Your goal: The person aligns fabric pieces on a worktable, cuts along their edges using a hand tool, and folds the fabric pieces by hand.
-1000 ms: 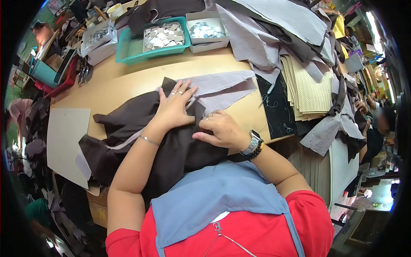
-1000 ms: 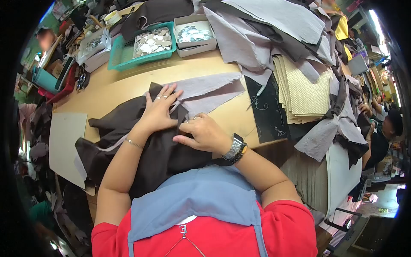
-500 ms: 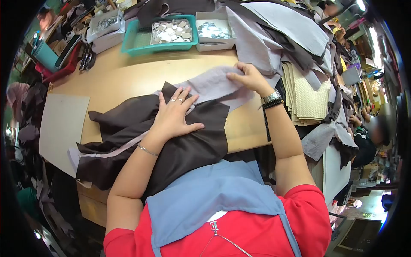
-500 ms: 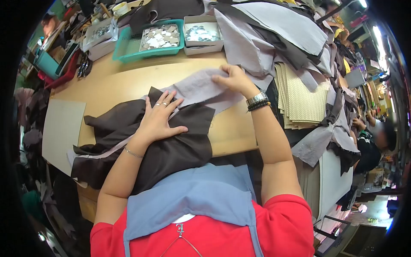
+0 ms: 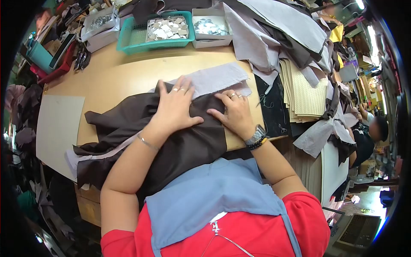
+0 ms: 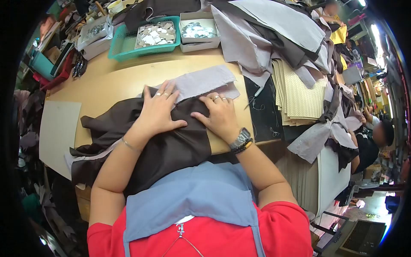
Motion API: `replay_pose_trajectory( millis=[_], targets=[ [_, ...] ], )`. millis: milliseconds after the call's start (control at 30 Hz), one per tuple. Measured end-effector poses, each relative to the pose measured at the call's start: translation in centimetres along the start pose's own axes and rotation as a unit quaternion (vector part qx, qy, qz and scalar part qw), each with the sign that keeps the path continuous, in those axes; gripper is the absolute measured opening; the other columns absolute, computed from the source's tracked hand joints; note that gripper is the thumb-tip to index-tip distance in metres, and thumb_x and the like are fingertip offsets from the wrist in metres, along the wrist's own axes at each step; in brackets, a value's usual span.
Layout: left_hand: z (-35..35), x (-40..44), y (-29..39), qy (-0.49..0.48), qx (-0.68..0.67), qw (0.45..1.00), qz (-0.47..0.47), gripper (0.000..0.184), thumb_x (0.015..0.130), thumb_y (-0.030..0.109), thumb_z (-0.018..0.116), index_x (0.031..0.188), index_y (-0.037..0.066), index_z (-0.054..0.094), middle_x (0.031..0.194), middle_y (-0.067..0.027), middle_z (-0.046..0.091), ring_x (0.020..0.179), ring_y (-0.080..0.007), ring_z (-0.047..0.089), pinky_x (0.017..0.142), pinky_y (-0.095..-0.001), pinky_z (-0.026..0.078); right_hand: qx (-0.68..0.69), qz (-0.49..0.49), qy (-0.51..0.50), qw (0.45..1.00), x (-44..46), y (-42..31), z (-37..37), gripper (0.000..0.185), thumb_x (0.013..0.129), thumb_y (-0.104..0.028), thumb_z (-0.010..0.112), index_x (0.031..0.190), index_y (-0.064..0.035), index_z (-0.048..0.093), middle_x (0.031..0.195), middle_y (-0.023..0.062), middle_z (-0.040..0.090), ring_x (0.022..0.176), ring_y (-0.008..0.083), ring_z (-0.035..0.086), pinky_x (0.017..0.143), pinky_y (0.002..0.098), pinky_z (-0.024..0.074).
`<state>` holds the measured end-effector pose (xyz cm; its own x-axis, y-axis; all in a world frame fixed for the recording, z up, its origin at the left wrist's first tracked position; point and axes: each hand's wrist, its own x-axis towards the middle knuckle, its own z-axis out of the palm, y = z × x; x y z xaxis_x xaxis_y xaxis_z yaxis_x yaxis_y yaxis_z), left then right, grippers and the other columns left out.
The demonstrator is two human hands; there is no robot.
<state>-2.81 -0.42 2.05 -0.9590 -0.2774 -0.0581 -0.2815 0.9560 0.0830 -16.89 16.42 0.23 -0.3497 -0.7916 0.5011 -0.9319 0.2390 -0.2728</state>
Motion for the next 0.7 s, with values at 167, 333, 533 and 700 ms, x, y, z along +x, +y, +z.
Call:
replay_pose_trajectory(
  millis=[167,333,533,700],
  targets=[
    [1.9,1.6,-1.7,0.004,-0.141,0.985,0.096,0.1,0.069,0.064,0.071,0.15,0.012,0.04,0.16,-0.0097,0.031,0.149,-0.0301,0.025,0.11,-0.0763,0.005,0.082,-0.076,-0.093,0.989,-1.3,-1.9,0.4,0.013,0.084,-0.021,0.072,0.093,-0.0118,0.068,0.088,0.0026,0.066,0.086,0.0231,0.063,0.082,0.0402,0.0437],
    [2.0,1.7,-2.9,-0.06,-0.196,0.975,0.09,0.09,0.074,0.047,0.064,0.153,0.014,0.035,0.163,-0.0046,0.024,0.151,-0.0268,0.019,0.111,-0.0735,-0.003,0.236,-0.086,-0.155,0.955,-1.2,-1.1,-1.3,0.019,0.085,-0.026,0.072,0.095,-0.0108,0.067,0.103,0.006,0.067,0.099,0.0263,0.063,0.09,0.04,0.0448],
    [3.3,2.1,-2.4,-0.024,-0.293,0.956,0.022,0.069,0.092,0.057,0.054,0.149,0.018,0.044,0.158,-0.0013,0.036,0.15,-0.0233,0.023,0.112,-0.0713,-0.004,0.126,-0.2,-0.243,0.941,-2.3,-1.8,-1.2,0.039,0.084,-0.048,0.071,0.092,-0.0106,0.067,0.115,0.0093,0.066,0.117,0.0259,0.058,0.113,0.0521,0.0324],
    [2.9,1.2,-0.4,0.038,-0.159,0.986,-0.016,0.081,0.08,0.064,0.066,0.146,0.02,0.047,0.158,-0.0013,0.035,0.148,-0.0245,0.028,0.11,-0.0755,0.006,0.002,-0.262,-0.112,0.959,-0.8,0.9,-4.6,0.022,0.079,-0.033,0.074,0.086,-0.0133,0.067,0.084,0.0076,0.067,0.077,0.025,0.066,0.069,0.0396,0.0517]
  ],
)
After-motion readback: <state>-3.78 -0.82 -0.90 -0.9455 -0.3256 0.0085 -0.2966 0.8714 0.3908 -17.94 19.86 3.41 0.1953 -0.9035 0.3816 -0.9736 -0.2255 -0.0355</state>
